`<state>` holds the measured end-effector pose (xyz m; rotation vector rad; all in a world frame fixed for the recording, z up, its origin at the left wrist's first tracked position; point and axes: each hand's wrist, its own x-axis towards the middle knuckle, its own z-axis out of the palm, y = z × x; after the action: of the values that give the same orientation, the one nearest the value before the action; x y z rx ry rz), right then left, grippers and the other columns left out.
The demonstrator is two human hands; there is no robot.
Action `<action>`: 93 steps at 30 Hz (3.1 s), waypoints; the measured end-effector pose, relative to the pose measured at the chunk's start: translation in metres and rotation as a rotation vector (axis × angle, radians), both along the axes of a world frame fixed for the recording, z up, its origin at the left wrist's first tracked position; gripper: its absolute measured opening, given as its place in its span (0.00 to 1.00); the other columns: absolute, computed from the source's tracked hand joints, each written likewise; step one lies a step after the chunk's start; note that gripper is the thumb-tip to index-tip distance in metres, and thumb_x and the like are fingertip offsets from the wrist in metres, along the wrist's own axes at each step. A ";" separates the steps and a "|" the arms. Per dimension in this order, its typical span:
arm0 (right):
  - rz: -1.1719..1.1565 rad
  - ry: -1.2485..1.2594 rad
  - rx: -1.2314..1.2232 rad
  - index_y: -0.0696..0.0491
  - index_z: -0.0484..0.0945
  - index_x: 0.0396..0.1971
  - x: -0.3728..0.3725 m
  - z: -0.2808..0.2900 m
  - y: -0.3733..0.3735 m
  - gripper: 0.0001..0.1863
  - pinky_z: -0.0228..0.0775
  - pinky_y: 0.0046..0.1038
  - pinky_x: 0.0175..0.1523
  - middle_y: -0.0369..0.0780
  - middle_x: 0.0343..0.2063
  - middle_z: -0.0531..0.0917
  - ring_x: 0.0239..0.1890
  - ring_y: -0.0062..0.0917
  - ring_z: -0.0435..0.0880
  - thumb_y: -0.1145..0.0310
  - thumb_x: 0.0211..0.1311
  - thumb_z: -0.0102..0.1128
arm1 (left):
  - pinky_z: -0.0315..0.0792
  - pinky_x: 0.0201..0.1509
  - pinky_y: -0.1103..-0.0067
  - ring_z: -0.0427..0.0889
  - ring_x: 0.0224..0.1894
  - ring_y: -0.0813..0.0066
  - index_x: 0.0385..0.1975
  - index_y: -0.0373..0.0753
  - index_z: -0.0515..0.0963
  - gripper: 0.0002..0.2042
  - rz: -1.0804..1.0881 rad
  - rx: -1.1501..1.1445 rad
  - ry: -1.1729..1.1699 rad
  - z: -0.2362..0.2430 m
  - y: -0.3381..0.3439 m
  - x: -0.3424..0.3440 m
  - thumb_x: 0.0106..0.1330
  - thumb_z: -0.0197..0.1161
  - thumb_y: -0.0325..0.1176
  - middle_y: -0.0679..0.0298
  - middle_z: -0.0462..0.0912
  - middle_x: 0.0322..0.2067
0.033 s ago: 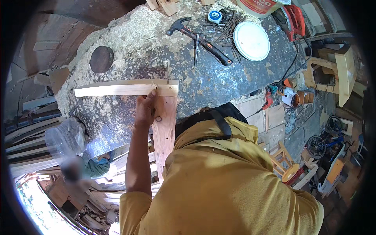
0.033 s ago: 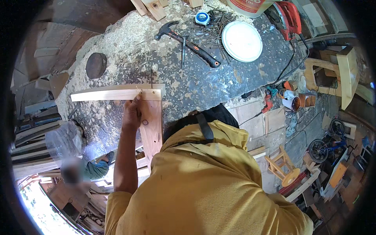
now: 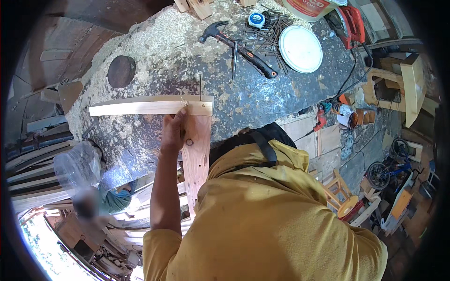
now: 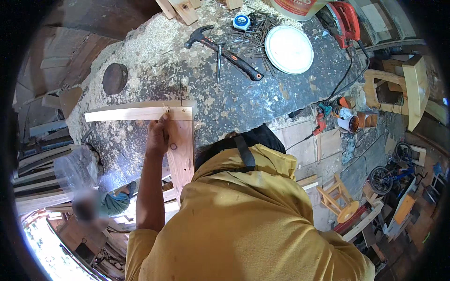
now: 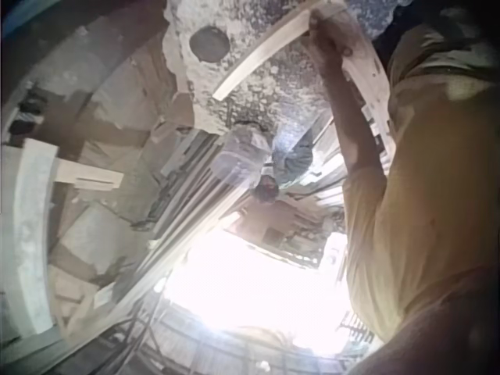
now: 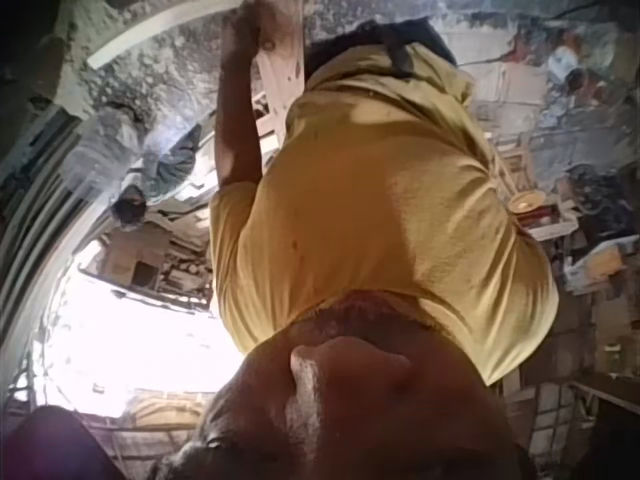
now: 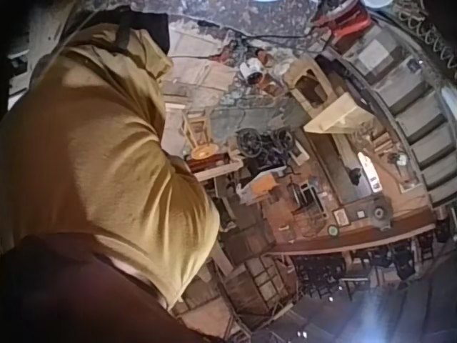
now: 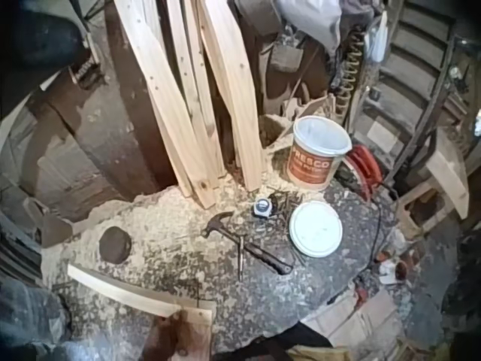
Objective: Assembling wooden boards into a frame using a hammer, nails, and a drill.
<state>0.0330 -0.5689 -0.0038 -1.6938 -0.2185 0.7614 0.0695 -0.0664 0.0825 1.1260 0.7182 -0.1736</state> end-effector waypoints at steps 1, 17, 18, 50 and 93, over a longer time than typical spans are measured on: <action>0.006 -0.002 0.016 0.56 0.78 0.29 0.000 0.001 0.000 0.20 0.69 0.27 0.39 0.36 0.28 0.80 0.35 0.25 0.79 0.54 0.65 0.47 | 0.63 0.20 0.85 0.70 0.18 0.85 0.38 0.35 0.76 0.14 0.000 -0.001 -0.002 -0.002 0.000 -0.001 0.61 0.62 0.40 0.70 0.75 0.22; 0.079 -0.024 0.317 0.56 0.79 0.29 0.001 0.003 0.026 0.22 0.69 0.28 0.40 0.36 0.28 0.81 0.36 0.27 0.79 0.52 0.65 0.47 | 0.74 0.41 0.78 0.80 0.37 0.73 0.45 0.30 0.73 0.18 0.047 -0.004 -0.002 -0.029 0.011 -0.009 0.61 0.62 0.37 0.60 0.79 0.37; 0.084 -0.024 0.334 0.56 0.79 0.29 0.003 0.003 0.027 0.22 0.69 0.28 0.40 0.36 0.28 0.81 0.36 0.27 0.79 0.51 0.65 0.47 | 0.75 0.41 0.78 0.80 0.37 0.73 0.45 0.30 0.73 0.18 0.079 -0.001 -0.027 -0.027 0.008 -0.007 0.62 0.61 0.36 0.60 0.79 0.37; 0.319 -0.001 0.852 0.56 0.79 0.29 0.006 0.030 0.053 0.25 0.70 0.31 0.42 0.38 0.29 0.82 0.37 0.30 0.80 0.47 0.64 0.47 | 0.74 0.37 0.78 0.79 0.33 0.75 0.46 0.31 0.72 0.17 0.062 -0.018 -0.075 -0.030 0.010 -0.008 0.64 0.59 0.38 0.62 0.79 0.35; 0.198 0.113 0.109 0.60 0.78 0.45 0.139 0.040 0.331 0.20 0.67 0.19 0.38 0.32 0.29 0.77 0.31 0.15 0.73 0.65 0.54 0.67 | 0.69 0.53 0.73 0.77 0.45 0.69 0.49 0.28 0.69 0.21 0.016 -0.072 -0.165 -0.033 0.018 -0.008 0.56 0.64 0.28 0.57 0.78 0.42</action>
<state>0.1716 -0.2382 0.0364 -1.5360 -0.3467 0.9726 0.0611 -0.0481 0.0493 1.0521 0.5701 -0.0913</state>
